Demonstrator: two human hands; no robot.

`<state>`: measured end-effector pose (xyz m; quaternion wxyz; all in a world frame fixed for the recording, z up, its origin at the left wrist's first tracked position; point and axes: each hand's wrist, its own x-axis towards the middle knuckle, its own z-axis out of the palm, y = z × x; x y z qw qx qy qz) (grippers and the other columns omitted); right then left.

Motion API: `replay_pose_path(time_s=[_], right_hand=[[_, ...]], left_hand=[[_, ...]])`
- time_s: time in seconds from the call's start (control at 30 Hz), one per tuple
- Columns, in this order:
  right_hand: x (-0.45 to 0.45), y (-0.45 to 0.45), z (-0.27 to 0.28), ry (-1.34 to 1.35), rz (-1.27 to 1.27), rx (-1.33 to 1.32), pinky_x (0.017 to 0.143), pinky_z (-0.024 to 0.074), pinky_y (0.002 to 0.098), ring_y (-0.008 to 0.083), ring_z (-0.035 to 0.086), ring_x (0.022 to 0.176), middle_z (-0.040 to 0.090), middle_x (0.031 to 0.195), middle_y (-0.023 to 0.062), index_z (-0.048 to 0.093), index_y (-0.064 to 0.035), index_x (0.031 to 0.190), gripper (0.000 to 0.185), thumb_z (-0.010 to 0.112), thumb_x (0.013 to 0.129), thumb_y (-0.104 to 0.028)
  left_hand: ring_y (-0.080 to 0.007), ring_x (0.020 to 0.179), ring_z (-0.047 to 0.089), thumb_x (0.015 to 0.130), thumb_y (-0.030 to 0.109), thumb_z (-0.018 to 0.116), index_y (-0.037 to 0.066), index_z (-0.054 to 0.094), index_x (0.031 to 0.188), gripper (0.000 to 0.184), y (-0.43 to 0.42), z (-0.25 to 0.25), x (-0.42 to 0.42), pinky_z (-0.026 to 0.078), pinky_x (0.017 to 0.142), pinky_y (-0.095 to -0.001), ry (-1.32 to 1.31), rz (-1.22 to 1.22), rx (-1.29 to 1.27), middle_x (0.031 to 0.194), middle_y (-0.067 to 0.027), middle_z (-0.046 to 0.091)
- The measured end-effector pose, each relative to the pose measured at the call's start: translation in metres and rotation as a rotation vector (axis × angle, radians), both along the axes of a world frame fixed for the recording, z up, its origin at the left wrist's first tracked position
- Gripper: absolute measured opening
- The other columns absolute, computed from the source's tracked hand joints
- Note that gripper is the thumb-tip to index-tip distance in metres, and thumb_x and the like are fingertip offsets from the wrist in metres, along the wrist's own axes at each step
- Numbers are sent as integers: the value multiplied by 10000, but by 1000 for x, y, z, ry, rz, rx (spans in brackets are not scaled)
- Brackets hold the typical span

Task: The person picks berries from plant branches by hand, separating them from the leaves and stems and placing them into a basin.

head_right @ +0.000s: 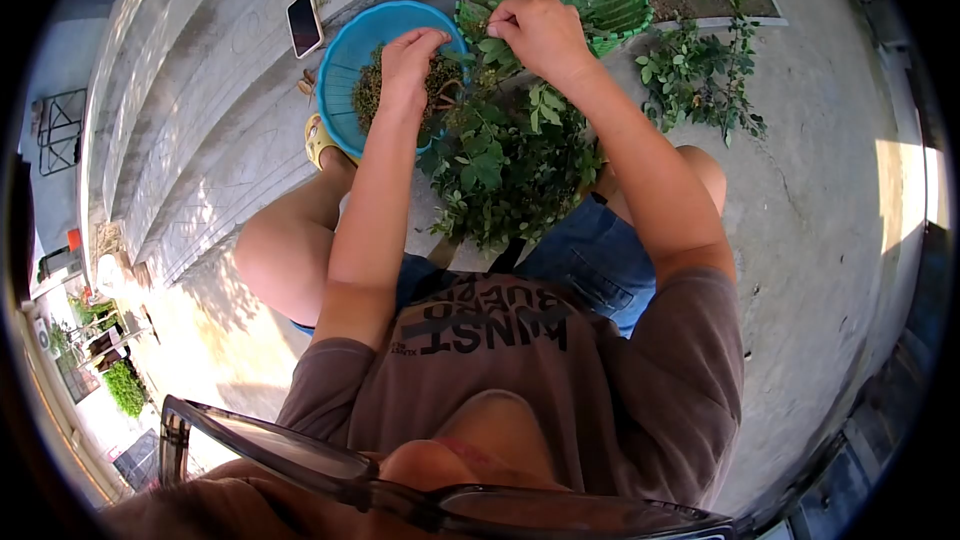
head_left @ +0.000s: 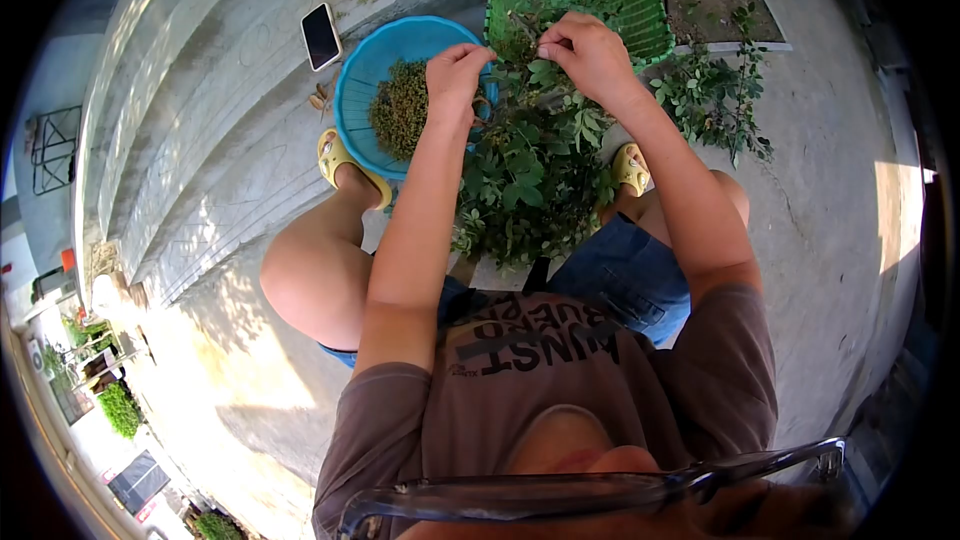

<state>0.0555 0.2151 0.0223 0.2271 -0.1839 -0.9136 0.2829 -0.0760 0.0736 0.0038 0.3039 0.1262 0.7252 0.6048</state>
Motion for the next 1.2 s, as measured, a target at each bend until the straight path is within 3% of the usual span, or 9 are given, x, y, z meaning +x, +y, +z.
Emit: replay_pose_path(time_s=[0.03, 0.1, 0.17, 0.3, 0.47, 0.57, 1.03, 1.17, 1.2], right_hand=[[0, 1, 1, -8, 0, -1, 728, 451, 416, 249, 575, 853, 596, 817, 27, 663, -118, 785, 123, 655, 757, -238], [0, 2, -3, -13, 6, -20, 727, 454, 407, 245, 575, 854, 594, 822, 24, 664, -120, 789, 122, 655, 760, -238], [-1, 3, -6, -19, 9, -41, 726, 457, 397, 240, 575, 855, 592, 827, 22, 665, -122, 793, 120, 654, 764, -238], [-4, 1, -4, -21, 45, -108, 691, 466, 355, 230, 583, 797, 584, 819, 50, 653, -75, 822, 121, 657, 768, -183], [-6, -1, -6, -20, 100, -137, 669, 469, 333, 234, 591, 754, 576, 828, 81, 637, -24, 856, 135, 656, 774, -131], [-9, -1, -4, -54, 87, -104, 675, 467, 337, 243, 588, 765, 576, 823, 87, 635, -27, 864, 134, 651, 774, -125], [-9, 5, -8, -61, 65, -81, 720, 469, 372, 235, 584, 840, 596, 837, 39, 648, -114, 814, 101, 653, 754, -195], [-8, 7, -9, -29, 98, -159, 698, 461, 318, 229, 589, 781, 580, 833, 79, 635, -42, 864, 124, 657, 777, -128], [-9, 8, -9, -16, 95, -171, 705, 464, 341, 240, 592, 793, 591, 832, 66, 646, -72, 845, 116, 654, 771, -161]], left_hand=[[-103, 574, 453, 742, 146, 637, 24, 666, 747, 125, -7, -10, -9, 337, 508, -244, 0, 0, 0, 685, -21, 548], [-259, 709, 568, 753, 253, 629, 76, 689, 779, 189, -21, -24, -29, 445, 663, -363, 686, 22, -259, 789, -58, 595], [-317, 828, 572, 768, 320, 608, 102, 691, 825, 240, -34, -23, -46, 457, 738, -402, 780, 54, -489, 895, -84, 602], [-287, 908, 550, 780, 258, 614, 92, 672, 859, 193, -46, -47, -63, 459, 744, -393, 1250, 185, -764, 881, -89, 604], [-233, 770, 571, 779, 186, 644, 52, 655, 801, 136, -16, 17, -8, 446, 701, -343, 903, -93, 16, 784, -78, 594], [-220, 740, 560, 719, 271, 714, 57, 646, 770, 231, -1, 24, 23, 450, 652, -339, 800, -198, 6, 743, -61, 577], [-232, 633, 574, 750, 127, 631, 27, 627, 785, 106, 0, 8, 13, 462, 610, -345, 767, -59, -85, 729, -99, 585], [-208, 860, 561, 780, 148, 637, 93, 672, 876, 116, -22, 3, -28, 447, 748, -326, 1253, -28, -332, 837, -80, 593], [-223, 926, 527, 781, 155, 637, 123, 687, 896, 130, -24, 5, -29, 416, 807, -344, 1143, -36, -331, 886, -66, 592]])
